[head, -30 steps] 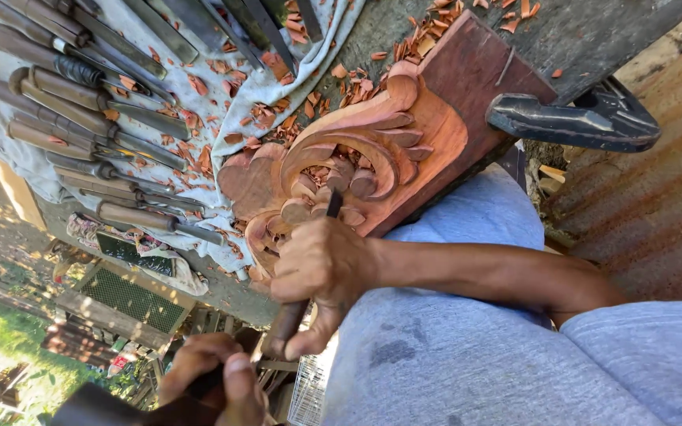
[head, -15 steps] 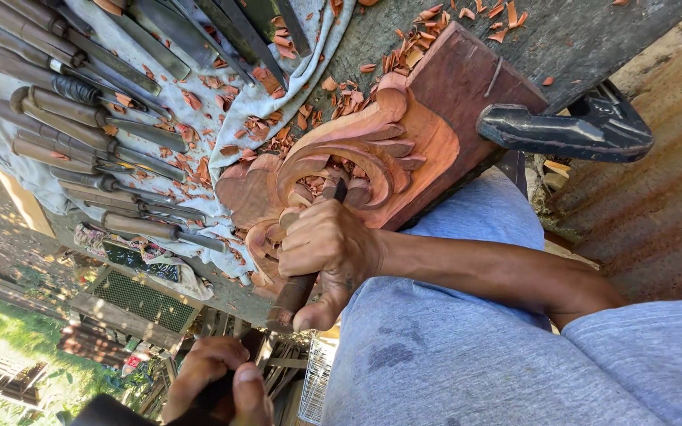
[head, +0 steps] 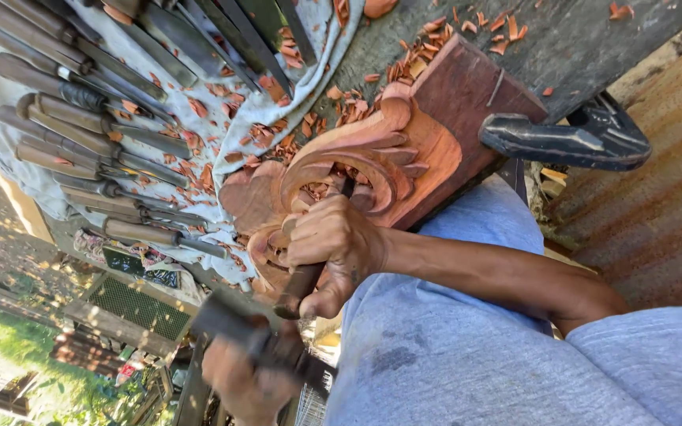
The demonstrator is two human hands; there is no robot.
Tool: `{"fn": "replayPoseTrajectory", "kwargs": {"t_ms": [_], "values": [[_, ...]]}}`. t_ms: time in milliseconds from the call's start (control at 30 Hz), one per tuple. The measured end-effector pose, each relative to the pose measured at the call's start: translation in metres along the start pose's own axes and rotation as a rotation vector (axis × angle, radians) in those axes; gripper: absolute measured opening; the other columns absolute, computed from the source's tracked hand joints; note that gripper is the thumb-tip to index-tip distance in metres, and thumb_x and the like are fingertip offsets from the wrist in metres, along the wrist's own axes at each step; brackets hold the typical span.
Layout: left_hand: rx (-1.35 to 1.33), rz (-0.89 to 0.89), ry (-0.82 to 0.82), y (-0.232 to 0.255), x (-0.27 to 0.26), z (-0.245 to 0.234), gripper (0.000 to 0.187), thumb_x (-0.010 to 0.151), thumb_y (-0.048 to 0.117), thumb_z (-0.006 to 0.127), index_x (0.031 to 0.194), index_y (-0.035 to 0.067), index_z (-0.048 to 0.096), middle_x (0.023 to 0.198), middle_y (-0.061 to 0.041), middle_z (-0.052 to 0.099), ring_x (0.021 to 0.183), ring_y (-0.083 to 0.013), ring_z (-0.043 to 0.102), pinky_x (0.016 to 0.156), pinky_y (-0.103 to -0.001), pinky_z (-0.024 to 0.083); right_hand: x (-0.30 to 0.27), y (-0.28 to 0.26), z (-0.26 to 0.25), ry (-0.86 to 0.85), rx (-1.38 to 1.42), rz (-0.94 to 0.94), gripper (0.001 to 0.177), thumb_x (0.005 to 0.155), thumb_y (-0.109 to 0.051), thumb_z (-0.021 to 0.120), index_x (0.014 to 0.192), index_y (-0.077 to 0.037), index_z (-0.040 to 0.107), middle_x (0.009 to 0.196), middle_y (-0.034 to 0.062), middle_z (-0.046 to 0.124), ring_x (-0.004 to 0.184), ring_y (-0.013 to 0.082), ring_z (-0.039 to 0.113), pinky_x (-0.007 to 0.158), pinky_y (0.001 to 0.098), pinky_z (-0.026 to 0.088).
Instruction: Wood carving an ornate decorative piece using chisels and a mallet.
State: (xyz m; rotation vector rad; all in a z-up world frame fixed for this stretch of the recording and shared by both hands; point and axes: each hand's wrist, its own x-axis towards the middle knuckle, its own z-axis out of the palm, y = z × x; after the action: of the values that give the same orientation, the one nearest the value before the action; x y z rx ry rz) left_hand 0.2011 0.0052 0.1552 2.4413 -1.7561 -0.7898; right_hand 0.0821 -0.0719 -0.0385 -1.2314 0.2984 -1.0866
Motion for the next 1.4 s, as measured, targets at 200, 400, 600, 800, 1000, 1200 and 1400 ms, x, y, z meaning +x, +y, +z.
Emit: {"fn": "replayPoseTrajectory", "kwargs": {"t_ms": [200,400,600,800,1000,1200,1400], "values": [[-0.294,-0.205,0.144,0.011,-0.023,-0.023,0.015,0.093,0.007,0.065,0.093,0.005,0.050,0.085,-0.011,0.061,0.072,-0.0180,0.058,0.075,-0.030,0.050,0.015,-0.022,0.005,-0.027,-0.045,-0.056,0.050,0.085,-0.057,0.070,0.067,-0.014,0.054,0.063,0.0035,0.049,0.058,0.0263,0.054,0.055,0.0435,0.037],[-0.359,-0.169,0.130,0.002,-0.023,-0.025,0.019,0.092,0.005,0.066,0.096,0.005,0.047,0.082,-0.009,0.059,0.072,-0.0176,0.060,0.075,-0.031,0.052,0.007,-0.011,0.002,-0.029,-0.038,0.025,0.059,0.087,-0.061,0.070,0.066,-0.012,0.046,0.063,0.0052,0.044,0.058,0.0282,0.052,0.057,0.0421,0.040],[-0.160,-0.162,0.096,0.035,-0.011,-0.017,0.017,0.089,0.008,0.068,0.096,0.005,0.052,0.084,-0.009,0.061,0.075,-0.0191,0.063,0.076,-0.033,0.054,0.004,-0.012,-0.005,-0.007,0.038,0.062,0.057,0.089,-0.060,0.067,0.069,-0.010,0.050,0.066,0.0064,0.045,0.060,0.0287,0.052,0.055,0.0405,0.040],[0.046,0.159,0.049,0.019,0.023,0.009,0.020,0.079,0.020,0.074,0.082,0.003,0.064,0.075,-0.014,0.062,0.066,-0.0325,0.063,0.062,-0.040,0.048,0.000,0.001,-0.006,0.006,0.106,0.048,0.053,0.093,-0.060,0.065,0.074,-0.011,0.058,0.069,0.0042,0.053,0.063,0.0268,0.058,0.057,0.0376,0.045],[0.025,-0.012,0.084,-0.069,-0.046,0.030,0.034,0.066,0.025,0.082,0.066,0.004,0.055,0.059,-0.014,0.049,0.054,-0.0330,0.053,0.054,-0.043,0.040,-0.002,-0.004,-0.001,-0.043,0.100,0.059,0.059,0.093,-0.065,0.057,0.066,-0.013,0.057,0.061,-0.0005,0.051,0.055,0.0209,0.055,0.054,0.0376,0.042],[-0.418,-0.262,0.390,-0.082,-0.071,0.029,0.025,0.083,0.020,0.079,0.088,0.004,0.060,0.071,-0.009,0.061,0.061,-0.0248,0.061,0.063,-0.036,0.050,-0.022,-0.064,-0.073,0.480,0.492,0.406,0.086,0.095,-0.087,0.038,0.085,-0.005,0.060,0.071,0.0139,0.057,0.055,0.0196,0.046,0.060,0.0332,0.037],[-0.162,-0.425,0.188,-0.154,-0.103,0.085,0.032,0.082,0.028,0.082,0.095,0.006,0.063,0.078,-0.012,0.066,0.067,-0.0308,0.065,0.064,-0.042,0.052,0.029,-0.120,-0.064,0.146,-0.290,0.621,0.049,0.102,-0.042,0.067,0.127,0.000,0.060,0.088,0.0027,0.050,0.067,0.0087,0.045,0.063,0.0277,0.039]]}}
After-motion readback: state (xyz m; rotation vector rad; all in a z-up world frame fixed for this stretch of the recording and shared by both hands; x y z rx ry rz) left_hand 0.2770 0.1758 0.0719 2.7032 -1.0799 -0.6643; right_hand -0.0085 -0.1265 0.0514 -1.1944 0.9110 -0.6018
